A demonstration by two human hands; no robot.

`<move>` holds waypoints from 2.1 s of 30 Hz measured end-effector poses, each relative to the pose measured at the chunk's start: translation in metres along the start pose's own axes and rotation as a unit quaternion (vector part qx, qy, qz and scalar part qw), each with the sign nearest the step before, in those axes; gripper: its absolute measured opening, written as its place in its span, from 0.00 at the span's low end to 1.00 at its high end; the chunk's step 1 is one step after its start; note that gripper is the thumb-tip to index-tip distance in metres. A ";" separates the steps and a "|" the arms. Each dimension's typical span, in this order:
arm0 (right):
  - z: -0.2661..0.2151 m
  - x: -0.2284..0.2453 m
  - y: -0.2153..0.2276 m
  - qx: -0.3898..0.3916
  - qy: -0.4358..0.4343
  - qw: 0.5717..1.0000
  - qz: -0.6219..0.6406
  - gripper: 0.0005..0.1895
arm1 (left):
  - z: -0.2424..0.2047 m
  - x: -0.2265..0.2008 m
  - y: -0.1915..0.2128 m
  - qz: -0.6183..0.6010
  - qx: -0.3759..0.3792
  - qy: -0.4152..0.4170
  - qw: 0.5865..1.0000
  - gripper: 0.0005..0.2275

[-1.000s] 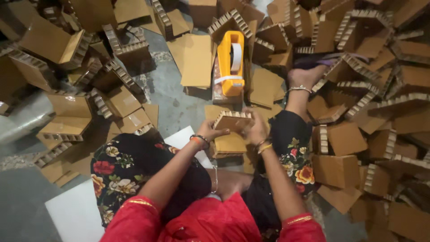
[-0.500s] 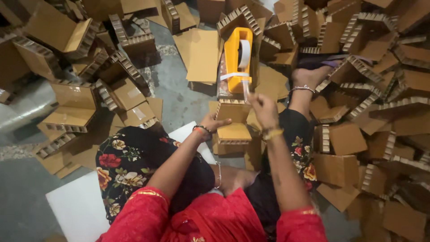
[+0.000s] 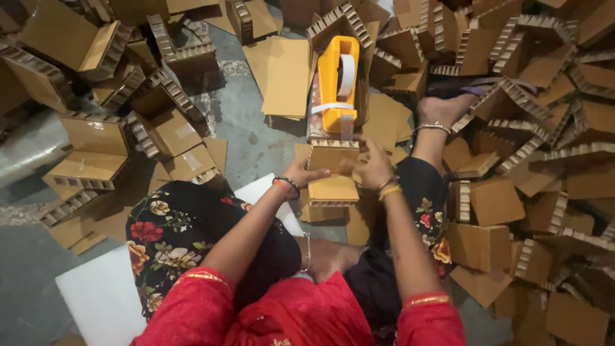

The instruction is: The person sits on the floor surrounded by cardboard pieces and uses a yellow tape dispenser to assemble small boxes. They fold the cardboard flaps and apply tape to secure the seams, repeating the process for multiple units.

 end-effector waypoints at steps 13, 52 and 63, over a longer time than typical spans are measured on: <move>0.011 -0.113 -0.056 0.291 -0.416 0.830 0.232 0.19 | 0.007 0.009 0.013 0.299 -0.066 -0.004 0.952 0.20; 0.074 -0.095 -0.044 -0.031 -0.178 0.935 0.306 0.20 | -0.033 -0.082 0.011 0.466 -0.195 -0.249 0.826 0.19; 0.035 -0.071 -0.006 -0.076 -0.231 0.879 0.410 0.18 | -0.044 -0.096 0.008 0.493 -0.209 -0.221 0.815 0.19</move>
Point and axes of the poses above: each hand's wrist, its own z-axis towards the middle knuckle, its own y-axis out of the back of the hand, x = y × z, the point moved 6 cm from there along z, towards the middle knuckle, and after that the axes turned 15 degrees about z, right-handed, at the moved point
